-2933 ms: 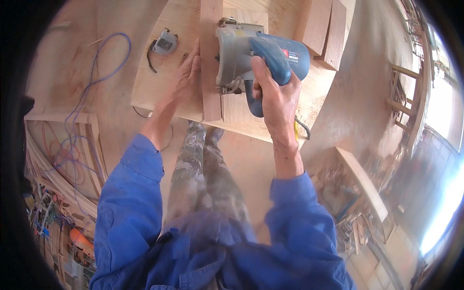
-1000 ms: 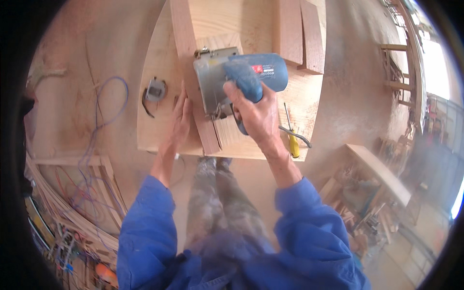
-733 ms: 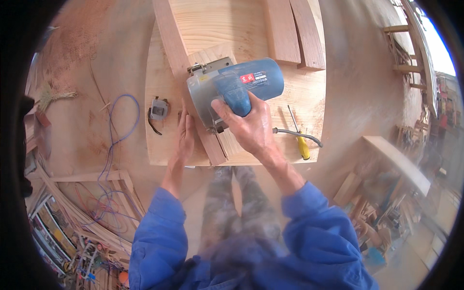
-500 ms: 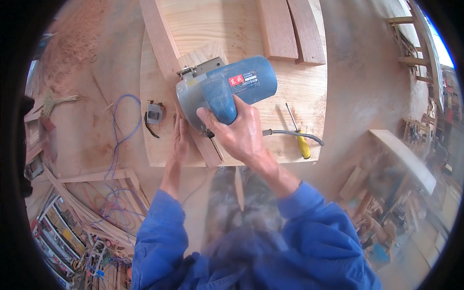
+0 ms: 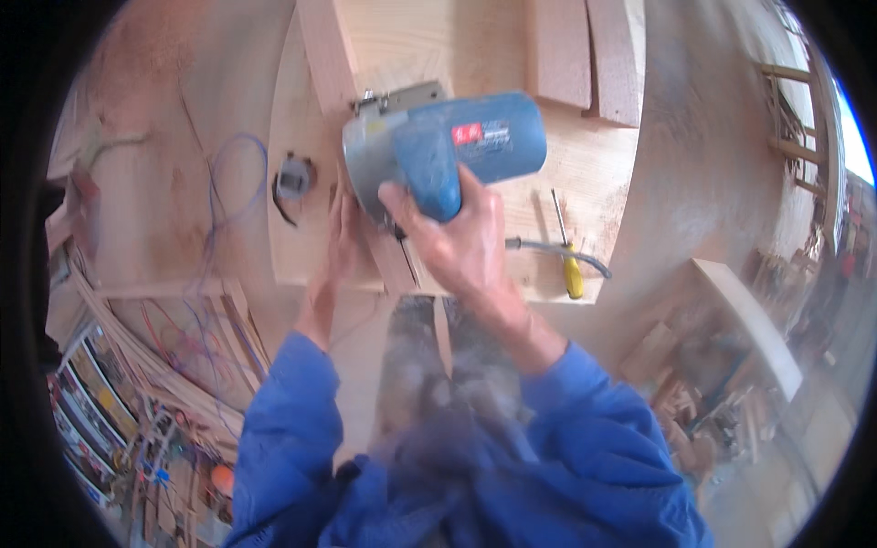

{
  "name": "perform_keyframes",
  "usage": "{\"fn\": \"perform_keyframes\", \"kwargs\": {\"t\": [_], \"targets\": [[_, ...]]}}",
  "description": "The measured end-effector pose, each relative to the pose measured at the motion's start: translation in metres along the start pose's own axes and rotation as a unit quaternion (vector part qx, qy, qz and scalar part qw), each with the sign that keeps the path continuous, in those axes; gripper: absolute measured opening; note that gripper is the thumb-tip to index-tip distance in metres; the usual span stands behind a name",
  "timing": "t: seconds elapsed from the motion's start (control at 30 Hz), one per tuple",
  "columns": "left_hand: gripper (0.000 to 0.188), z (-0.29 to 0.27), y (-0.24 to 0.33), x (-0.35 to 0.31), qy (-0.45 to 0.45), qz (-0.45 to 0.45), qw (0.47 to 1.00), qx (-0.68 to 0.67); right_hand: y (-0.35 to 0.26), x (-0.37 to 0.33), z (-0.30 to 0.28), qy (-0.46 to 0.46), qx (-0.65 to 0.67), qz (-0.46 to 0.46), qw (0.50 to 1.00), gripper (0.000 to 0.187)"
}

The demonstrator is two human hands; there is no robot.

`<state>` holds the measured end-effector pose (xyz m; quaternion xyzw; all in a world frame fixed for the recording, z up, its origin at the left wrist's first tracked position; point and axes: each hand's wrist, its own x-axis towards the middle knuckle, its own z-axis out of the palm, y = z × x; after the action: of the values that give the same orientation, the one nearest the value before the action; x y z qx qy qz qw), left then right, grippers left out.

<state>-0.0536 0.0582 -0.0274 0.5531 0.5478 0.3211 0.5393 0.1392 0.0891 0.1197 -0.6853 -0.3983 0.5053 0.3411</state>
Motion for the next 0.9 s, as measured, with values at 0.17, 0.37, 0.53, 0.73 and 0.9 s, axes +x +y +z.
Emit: {"fn": "perform_keyframes", "kwargs": {"t": [0.17, 0.37, 0.53, 0.73, 0.9], "targets": [[0.057, -0.008, -0.006, 0.004, 0.032, 0.014, 0.999, -0.003, -0.003, -0.002, 0.005, -0.018, 0.061, 0.004, 0.998, 0.031], [0.057, -0.008, -0.018, 0.002, 0.043, 0.038, 0.998, 0.032, -0.005, -0.002, 0.013, -0.003, 0.053, -0.01, 0.999, 0.023], [0.057, -0.008, -0.023, 0.002, 0.046, 0.056, 0.996, 0.043, -0.001, 0.002, 0.012, -0.01, 0.058, -0.039, 0.998, 0.023], [0.057, -0.003, -0.025, 0.004, 0.043, 0.029, 0.999, -0.01, -0.004, 0.009, 0.012, -0.011, 0.072, -0.047, 0.996, 0.022], [0.058, -0.003, -0.018, 0.004, 0.04, 0.011, 0.998, -0.037, -0.006, 0.011, 0.012, -0.009, 0.079, -0.042, 0.996, 0.023]]}}
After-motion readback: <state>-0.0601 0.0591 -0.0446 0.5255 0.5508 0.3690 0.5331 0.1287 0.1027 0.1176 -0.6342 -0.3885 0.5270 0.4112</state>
